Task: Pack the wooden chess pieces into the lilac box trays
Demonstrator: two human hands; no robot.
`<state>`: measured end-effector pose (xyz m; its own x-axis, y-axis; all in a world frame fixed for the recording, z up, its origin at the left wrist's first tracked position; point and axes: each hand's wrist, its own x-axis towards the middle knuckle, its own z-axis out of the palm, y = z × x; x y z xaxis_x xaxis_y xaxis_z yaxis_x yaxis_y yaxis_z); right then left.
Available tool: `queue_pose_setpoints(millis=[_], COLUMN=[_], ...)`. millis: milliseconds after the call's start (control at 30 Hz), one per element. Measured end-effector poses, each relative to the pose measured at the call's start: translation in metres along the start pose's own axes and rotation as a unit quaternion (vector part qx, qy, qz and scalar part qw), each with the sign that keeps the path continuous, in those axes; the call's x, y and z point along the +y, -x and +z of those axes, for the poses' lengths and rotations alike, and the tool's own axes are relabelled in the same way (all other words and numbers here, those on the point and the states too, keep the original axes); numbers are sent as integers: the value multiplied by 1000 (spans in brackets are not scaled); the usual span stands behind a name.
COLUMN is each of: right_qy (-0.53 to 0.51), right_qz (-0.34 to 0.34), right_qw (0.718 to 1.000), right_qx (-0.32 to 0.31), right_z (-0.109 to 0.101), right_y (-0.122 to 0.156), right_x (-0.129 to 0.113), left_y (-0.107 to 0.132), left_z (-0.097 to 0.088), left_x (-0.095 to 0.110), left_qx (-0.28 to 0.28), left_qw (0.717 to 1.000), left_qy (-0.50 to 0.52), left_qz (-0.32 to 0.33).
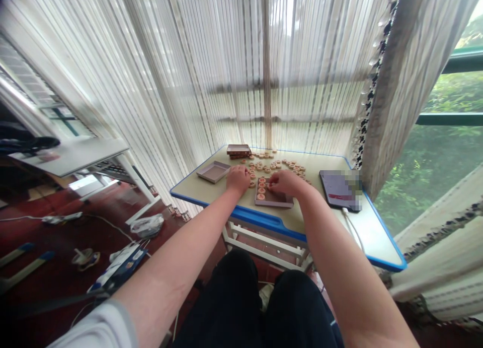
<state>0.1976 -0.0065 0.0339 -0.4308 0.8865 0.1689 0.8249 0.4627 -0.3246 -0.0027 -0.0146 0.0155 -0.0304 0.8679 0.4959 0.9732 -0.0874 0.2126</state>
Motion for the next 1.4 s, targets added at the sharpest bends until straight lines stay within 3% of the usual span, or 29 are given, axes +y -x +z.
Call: queue_pose_setpoints(millis=[300,1400], right_qy=[21,-20], right_qz=[-10,11], right_qw=[999,999], right_qx=[25,30], right_z=[5,8], right_y=[-2,-2], right_x=[2,5], left_y=[-2,1], left_z=[5,-4], left_x=[-3,0], left_qx=[7,-15], left_qw=[1000,1000], left_qy=[-9,-6], left_qz=[3,-10])
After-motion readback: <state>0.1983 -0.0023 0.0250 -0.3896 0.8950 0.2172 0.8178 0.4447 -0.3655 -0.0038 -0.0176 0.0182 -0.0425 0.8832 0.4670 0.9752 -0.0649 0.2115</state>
